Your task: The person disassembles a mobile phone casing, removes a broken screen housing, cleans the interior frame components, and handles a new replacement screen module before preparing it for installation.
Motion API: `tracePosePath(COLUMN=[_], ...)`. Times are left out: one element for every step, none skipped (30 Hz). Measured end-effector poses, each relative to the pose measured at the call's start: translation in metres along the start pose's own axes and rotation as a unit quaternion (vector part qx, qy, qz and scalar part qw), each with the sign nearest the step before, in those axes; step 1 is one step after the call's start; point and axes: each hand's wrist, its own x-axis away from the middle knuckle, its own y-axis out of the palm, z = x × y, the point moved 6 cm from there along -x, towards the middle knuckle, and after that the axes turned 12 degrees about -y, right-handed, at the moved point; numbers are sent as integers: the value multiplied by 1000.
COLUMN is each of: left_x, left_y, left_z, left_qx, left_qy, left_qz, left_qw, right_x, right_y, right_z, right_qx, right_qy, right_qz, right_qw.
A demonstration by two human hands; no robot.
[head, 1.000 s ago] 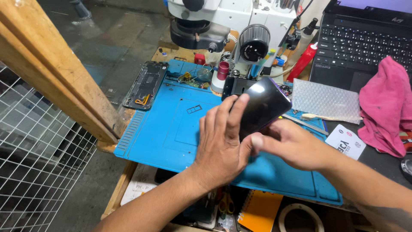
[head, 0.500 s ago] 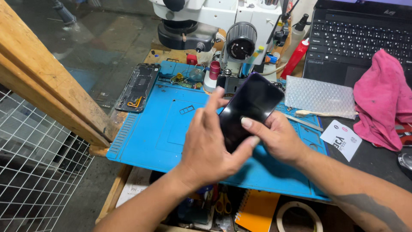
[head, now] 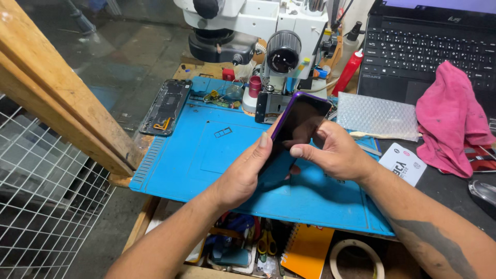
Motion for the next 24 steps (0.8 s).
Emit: tracePosePath(left_x=[0,0,0,1,3,3,1,0,-1,1,3,4,3,2,2,6,14,23,28,32,35,33,30,29], left_y=[0,1,3,3,2,1,2,3,3,5,7,9,9,11,12,10,13,19,28,36,45,46,47,46], left_z=[2,1,1,1,2,5,7,8,8,10,12,14,15,15,17,26,36,45,49,53,55,55,53,50], left_qx=[-2,-1,0,4,7,10,19,29,39,50,61,70,45,22,-1,-145,-284,-413,-458,-501,-541,-552,-562,-572], left_qy=[12,21,31,23,14,6,-10,-26,-43,-43,-44,-43,-45,-47,-48,9,67,119,162,206,250,234,218,199], left_qz=[-3,-7,-12,3,18,33,20,10,-1,-19,-37,-56,-39,-21,-3,83,167,245,257,268,276,277,278,279], left_qw=[1000,1000,999,1000,1000,999,1000,999,998,998,996,995,997,998,999,986,942,869,835,797,754,751,748,745], right_x=[-2,-1,0,0,-1,-3,-4,-2,0,4,9,12,14,18,21,25,29,34,37,40,42,40,40,41], right_y=[0,-1,0,0,-1,-3,-7,-11,-12,-14,-18,-21,-21,-19,-18,-19,-21,-21,-21,-21,-20,-17,-13,-9], right_z=[2,4,6,3,0,-4,-10,-15,-18,-18,-19,-18,-21,-25,-29,-32,-34,-36,-39,-42,-44,-47,-51,-54], right_qx=[-27,-55,-82,-71,-60,-50,-57,-66,-76,-63,-50,-37,-42,-48,-54,-59,-64,-70,-49,-26,-3,6,15,22], right_qy=[25,53,81,82,83,83,88,93,99,122,146,168,159,152,145,152,160,170,172,172,171,162,152,144], right_qz=[8,16,25,36,47,60,53,47,40,51,63,73,91,107,124,151,178,205,223,238,253,261,268,275], right_qw=[999,997,993,993,994,993,993,992,991,989,986,982,982,981,980,975,969,961,958,956,952,952,951,950])
